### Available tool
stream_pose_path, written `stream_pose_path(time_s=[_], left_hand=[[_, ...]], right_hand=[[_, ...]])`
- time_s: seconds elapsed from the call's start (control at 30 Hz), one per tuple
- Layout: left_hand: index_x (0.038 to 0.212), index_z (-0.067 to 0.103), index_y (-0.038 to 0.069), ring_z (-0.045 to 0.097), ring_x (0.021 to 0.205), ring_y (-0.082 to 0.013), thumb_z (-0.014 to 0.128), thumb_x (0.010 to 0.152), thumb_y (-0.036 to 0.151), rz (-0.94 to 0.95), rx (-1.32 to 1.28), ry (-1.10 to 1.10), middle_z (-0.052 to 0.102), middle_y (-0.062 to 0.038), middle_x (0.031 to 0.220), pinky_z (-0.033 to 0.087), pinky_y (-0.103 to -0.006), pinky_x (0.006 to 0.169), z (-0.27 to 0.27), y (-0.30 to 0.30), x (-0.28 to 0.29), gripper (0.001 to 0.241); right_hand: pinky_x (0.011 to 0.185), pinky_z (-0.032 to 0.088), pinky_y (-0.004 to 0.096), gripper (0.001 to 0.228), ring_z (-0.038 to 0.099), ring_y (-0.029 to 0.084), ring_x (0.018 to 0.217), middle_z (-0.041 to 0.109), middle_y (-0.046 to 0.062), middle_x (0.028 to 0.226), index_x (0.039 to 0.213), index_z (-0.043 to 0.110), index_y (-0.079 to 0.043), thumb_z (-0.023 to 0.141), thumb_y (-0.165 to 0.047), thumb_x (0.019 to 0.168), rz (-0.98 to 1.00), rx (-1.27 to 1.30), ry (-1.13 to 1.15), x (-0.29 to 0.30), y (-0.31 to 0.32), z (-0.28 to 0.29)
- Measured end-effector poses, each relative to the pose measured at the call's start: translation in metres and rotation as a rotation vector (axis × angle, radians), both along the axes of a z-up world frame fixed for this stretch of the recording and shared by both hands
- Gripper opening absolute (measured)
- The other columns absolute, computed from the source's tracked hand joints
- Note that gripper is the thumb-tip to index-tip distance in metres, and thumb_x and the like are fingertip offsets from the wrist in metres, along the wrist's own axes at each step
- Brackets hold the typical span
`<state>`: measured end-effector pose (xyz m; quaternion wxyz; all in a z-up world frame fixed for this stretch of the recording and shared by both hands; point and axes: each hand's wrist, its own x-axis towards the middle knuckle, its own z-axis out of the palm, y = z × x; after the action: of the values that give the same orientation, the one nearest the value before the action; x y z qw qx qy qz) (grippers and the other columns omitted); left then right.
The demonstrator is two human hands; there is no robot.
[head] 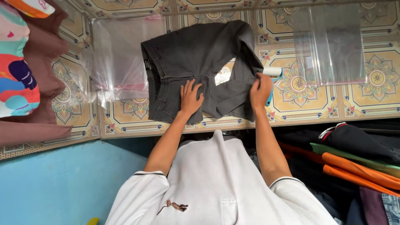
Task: The person unfolds a pair of dark gray trousers on a patterned countertop and uses a blue lint roller to remove lint and debris from the fabric. The person systematically rolls over both legs and the waist area, then folds the trousers in half.
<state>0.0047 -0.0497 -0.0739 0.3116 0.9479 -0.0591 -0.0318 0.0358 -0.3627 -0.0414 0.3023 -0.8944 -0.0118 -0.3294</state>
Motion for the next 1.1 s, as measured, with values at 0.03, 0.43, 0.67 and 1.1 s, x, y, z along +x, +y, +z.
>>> stream_pose_path(time_s=[0.03, 0.43, 0.67, 1.1], left_hand=[[0.143, 0.055, 0.018, 0.029, 0.151, -0.0379, 0.058, 0.099, 0.028, -0.005, 0.000, -0.001, 0.038, -0.016, 0.159, 0.015, -0.0629, 0.123, -0.001, -0.007, 0.003, 0.046], [0.098, 0.065, 0.025, 0.053, 0.134, -0.0183, 0.060, 0.096, 0.020, -0.355, -0.065, -0.078, 0.062, 0.003, 0.125, 0.028, -0.0498, 0.120, -0.076, -0.074, 0.000, 0.008], [0.141, 0.052, 0.021, 0.059, 0.125, -0.0309, 0.060, 0.098, 0.016, -0.250, -0.089, -0.016, 0.048, -0.013, 0.148, 0.034, -0.0539, 0.114, -0.009, -0.069, -0.016, 0.045], [0.127, 0.058, 0.016, 0.062, 0.094, -0.0313, 0.072, 0.088, 0.010, 0.004, 0.193, -0.271, 0.053, -0.008, 0.114, 0.043, -0.0433, 0.078, 0.035, -0.036, 0.011, 0.041]], right_hand=[[0.094, 0.048, 0.041, 0.030, 0.066, 0.029, 0.099, 0.069, 0.008, 0.106, 0.117, 0.070, -0.013, 0.061, 0.004, 0.094, -0.005, 0.000, -0.001, 0.002, -0.012, -0.011], [0.087, 0.046, 0.055, 0.035, 0.064, 0.049, 0.103, 0.065, 0.021, 0.103, 0.113, 0.047, -0.014, 0.071, -0.033, 0.098, -0.421, 0.334, 0.504, 0.026, -0.049, -0.027], [0.092, 0.053, 0.057, 0.058, 0.069, 0.050, 0.104, 0.068, 0.027, 0.107, 0.121, 0.041, -0.012, 0.084, -0.023, 0.084, -0.385, 0.309, 0.680, 0.051, -0.020, -0.030], [0.052, 0.065, 0.031, 0.043, 0.075, 0.026, 0.061, 0.074, 0.022, 0.086, 0.126, 0.044, -0.001, 0.059, 0.005, 0.086, -0.122, 0.597, 0.295, 0.049, 0.007, -0.009]])
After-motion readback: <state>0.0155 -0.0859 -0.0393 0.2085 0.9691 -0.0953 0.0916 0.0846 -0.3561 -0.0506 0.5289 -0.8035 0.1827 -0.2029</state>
